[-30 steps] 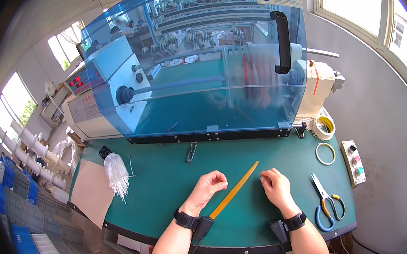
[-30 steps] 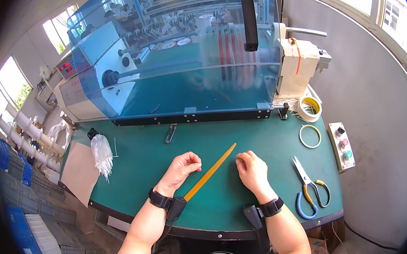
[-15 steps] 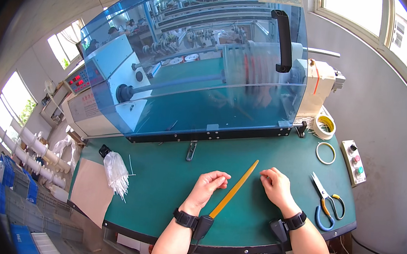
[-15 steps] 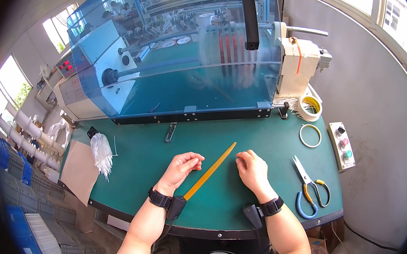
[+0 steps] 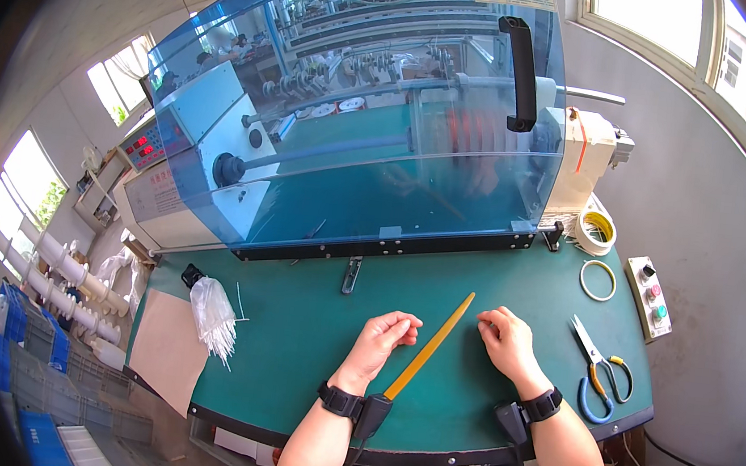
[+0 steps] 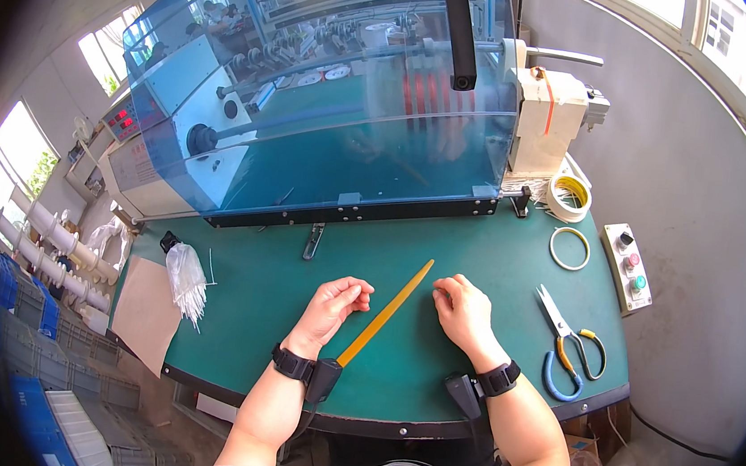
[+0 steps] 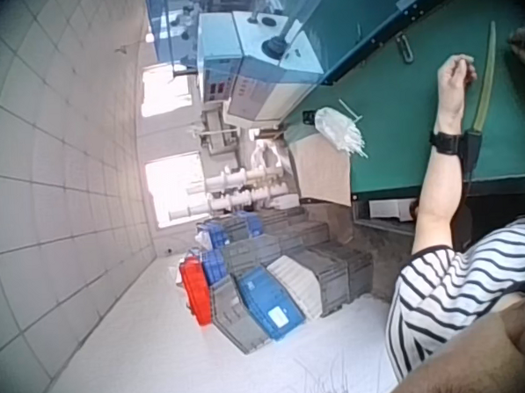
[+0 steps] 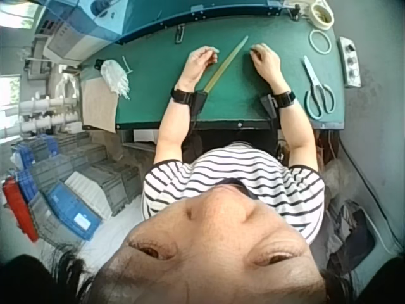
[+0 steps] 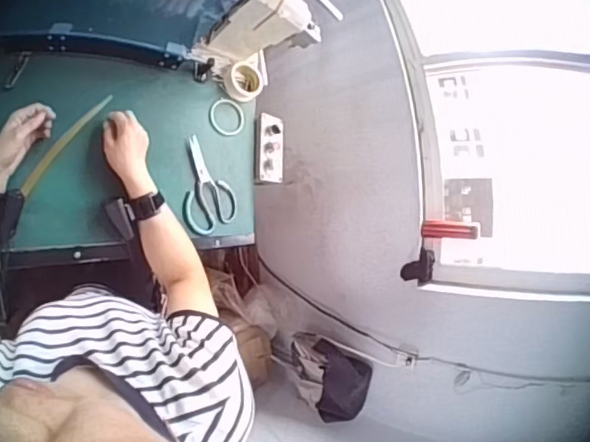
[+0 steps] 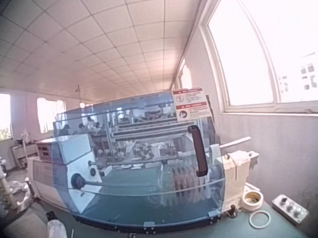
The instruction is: Assembling and securing copper wire coils using an industrial winding machine.
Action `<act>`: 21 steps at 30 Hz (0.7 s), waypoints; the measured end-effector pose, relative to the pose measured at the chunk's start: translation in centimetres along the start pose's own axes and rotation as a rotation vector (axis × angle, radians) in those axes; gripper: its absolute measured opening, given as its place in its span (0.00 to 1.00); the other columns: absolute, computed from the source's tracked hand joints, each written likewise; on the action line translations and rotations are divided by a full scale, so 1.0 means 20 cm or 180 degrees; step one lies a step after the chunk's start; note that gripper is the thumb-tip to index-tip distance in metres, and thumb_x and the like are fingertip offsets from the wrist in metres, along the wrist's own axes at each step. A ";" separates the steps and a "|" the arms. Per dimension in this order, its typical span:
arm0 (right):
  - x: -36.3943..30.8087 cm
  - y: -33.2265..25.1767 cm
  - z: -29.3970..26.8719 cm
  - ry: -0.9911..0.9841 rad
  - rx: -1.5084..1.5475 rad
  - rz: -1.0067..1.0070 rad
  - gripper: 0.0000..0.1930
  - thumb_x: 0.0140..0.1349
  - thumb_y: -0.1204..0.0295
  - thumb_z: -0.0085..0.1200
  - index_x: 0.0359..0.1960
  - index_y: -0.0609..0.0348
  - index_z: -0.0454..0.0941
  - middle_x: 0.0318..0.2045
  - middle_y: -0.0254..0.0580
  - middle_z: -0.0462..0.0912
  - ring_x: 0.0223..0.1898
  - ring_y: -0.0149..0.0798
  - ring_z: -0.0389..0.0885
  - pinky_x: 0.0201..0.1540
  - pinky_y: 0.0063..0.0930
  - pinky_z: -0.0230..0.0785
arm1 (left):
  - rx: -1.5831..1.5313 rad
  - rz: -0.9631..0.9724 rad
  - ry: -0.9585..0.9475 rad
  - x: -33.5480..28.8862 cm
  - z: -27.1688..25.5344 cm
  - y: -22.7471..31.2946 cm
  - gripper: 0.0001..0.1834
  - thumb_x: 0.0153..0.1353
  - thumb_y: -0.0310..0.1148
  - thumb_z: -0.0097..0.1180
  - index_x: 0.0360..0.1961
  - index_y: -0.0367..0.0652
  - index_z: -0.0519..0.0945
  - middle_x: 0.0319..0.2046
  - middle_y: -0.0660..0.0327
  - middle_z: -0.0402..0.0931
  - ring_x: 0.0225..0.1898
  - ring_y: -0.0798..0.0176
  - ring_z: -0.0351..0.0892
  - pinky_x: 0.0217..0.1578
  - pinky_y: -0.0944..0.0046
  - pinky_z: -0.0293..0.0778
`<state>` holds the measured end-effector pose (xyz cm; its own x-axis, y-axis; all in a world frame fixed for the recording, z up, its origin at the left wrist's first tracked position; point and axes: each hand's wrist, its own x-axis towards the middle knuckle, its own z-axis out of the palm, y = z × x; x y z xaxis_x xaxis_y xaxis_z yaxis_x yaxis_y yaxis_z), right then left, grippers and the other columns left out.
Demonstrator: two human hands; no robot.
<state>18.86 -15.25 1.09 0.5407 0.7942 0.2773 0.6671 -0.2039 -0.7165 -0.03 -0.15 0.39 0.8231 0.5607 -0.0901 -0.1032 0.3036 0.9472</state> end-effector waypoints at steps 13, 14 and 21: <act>0.00 0.00 0.00 -0.0014 0.0020 0.0010 0.06 0.56 0.73 0.53 0.34 0.58 0.80 0.28 0.41 0.77 0.28 0.45 0.79 0.33 0.34 0.71 | 0.0023 -0.0019 0.0013 0.00 0.00 0.01 0.10 0.65 0.33 0.52 0.39 0.38 0.80 0.32 0.65 0.77 0.35 0.71 0.75 0.43 0.70 0.73; 0.00 0.00 0.00 0.0004 0.0023 -0.0015 0.06 0.56 0.73 0.53 0.34 0.58 0.79 0.28 0.41 0.77 0.29 0.45 0.79 0.33 0.34 0.71 | 0.0053 -0.0006 0.0004 0.00 0.00 0.00 0.09 0.64 0.31 0.52 0.39 0.39 0.80 0.33 0.65 0.77 0.35 0.71 0.75 0.43 0.70 0.73; 0.00 0.00 -0.01 -0.0007 0.0021 -0.0023 0.06 0.56 0.73 0.53 0.34 0.58 0.79 0.29 0.41 0.77 0.29 0.46 0.79 0.34 0.34 0.71 | 0.0016 -0.0006 0.0007 0.00 0.00 0.00 0.07 0.64 0.29 0.51 0.39 0.39 0.79 0.32 0.65 0.77 0.35 0.71 0.75 0.44 0.70 0.73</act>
<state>18.93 -15.32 1.23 0.5348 0.7969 0.2809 0.6675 -0.1945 -0.7188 0.06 -0.16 0.36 0.8221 0.5618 -0.0925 -0.0988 0.3008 0.9486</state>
